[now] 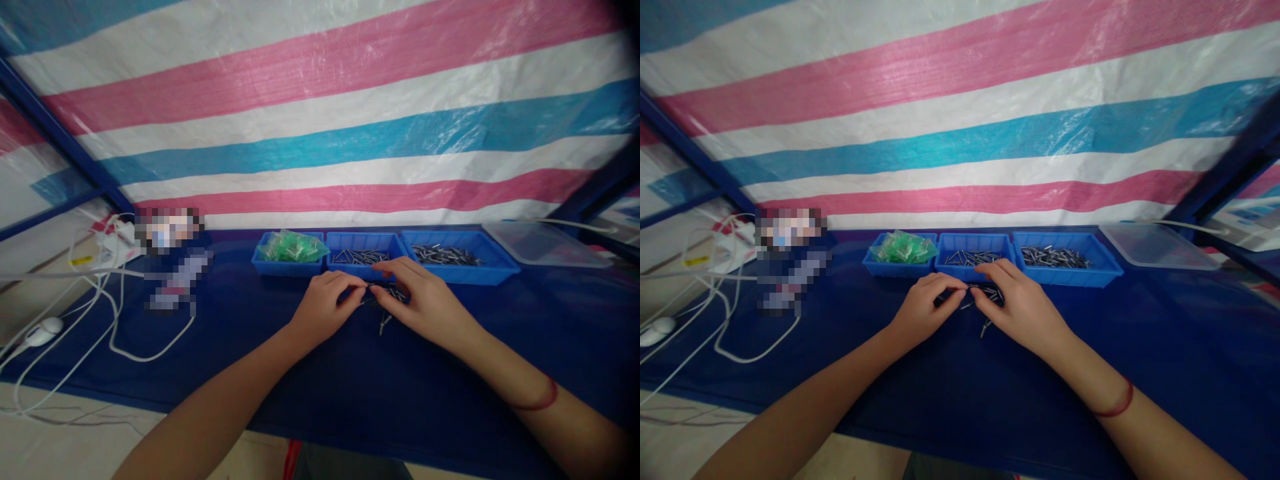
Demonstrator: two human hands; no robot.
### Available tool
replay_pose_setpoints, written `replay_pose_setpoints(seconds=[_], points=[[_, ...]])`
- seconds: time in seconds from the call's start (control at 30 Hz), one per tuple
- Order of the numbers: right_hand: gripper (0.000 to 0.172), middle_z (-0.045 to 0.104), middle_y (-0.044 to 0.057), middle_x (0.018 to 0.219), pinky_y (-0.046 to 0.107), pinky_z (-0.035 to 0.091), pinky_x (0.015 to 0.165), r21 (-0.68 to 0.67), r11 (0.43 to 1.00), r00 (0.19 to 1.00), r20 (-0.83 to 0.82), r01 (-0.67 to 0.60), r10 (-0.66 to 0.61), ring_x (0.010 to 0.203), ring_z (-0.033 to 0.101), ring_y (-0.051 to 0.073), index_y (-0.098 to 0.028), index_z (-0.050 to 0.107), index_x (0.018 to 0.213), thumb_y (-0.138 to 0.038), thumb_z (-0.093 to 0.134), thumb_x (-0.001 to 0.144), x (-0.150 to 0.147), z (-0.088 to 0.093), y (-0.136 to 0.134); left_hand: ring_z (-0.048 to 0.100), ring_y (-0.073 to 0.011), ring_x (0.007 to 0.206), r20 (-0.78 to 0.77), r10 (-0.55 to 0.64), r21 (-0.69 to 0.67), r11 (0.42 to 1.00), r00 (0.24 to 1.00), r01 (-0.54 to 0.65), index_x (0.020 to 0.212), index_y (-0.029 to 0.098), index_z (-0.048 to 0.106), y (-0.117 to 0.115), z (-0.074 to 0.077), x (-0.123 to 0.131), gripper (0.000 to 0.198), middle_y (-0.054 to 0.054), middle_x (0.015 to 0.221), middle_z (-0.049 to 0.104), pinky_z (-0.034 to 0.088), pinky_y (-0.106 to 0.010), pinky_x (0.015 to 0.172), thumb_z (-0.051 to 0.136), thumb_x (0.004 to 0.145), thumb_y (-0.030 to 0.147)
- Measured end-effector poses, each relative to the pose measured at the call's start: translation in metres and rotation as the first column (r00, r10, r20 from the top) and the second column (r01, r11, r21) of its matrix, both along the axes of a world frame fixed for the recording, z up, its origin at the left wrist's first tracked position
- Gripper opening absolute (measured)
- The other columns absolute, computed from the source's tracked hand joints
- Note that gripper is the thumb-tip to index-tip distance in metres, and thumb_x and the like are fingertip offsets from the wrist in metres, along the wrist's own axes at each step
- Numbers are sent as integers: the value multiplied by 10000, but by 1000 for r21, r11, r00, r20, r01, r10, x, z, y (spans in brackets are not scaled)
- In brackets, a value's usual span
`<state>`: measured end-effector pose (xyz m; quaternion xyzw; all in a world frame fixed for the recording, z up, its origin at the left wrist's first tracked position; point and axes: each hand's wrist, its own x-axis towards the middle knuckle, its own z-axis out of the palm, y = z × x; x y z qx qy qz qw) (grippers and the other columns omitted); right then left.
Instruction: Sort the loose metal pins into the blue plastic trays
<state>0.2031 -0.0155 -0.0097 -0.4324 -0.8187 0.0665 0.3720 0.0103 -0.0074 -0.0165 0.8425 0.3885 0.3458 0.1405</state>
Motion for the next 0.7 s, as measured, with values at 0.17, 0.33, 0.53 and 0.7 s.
replay_pose_setpoints(seconds=[0.17, 0.33, 0.53, 0.7], points=[[160, 633, 57, 883, 318, 492, 727, -94, 990, 993, -64, -109, 103, 827, 605, 183, -204, 624, 910, -238, 468, 901, -3, 0, -1, 641, -159, 862, 206, -29, -49, 998, 978, 39, 920, 175, 653, -4, 3, 2, 144, -47, 914, 700, 479, -275, 801, 533, 882, 245], [162, 625, 58, 905, 310, 474, 742, -187, 964, 979, -119, -188, 168, 834, 589, 168, -201, 630, 893, -260, 480, 906, -5, -3, 0, 634, -139, 830, 281, 6, -108, 994, 960, 25, 929, 164, 656, -4, 1, 3, 136, -37, 911, 697, 476, -244, 769, 559, 866, 236], [182, 613, 43, 866, 301, 454, 717, -267, 934, 954, -243, -239, 175, 796, 574, 157, -211, 643, 866, -312, 497, 906, -7, -8, 1, 636, -144, 853, 339, 56, -229, 973, 939, 24, 1069, 196, 626, -2, -3, 4, 230, -21, 940, 693, 468, -251, 776, 579, 859, 277], [179, 610, 38, 866, 296, 447, 708, -296, 922, 944, -286, -250, 164, 784, 571, 153, -214, 650, 889, -322, 507, 900, -8, -8, 0, 630, -147, 845, 336, 63, -282, 959, 940, 36, 942, 178, 667, -1, -2, 2, 175, -23, 914, 696, 460, -252, 774, 576, 864, 305]])
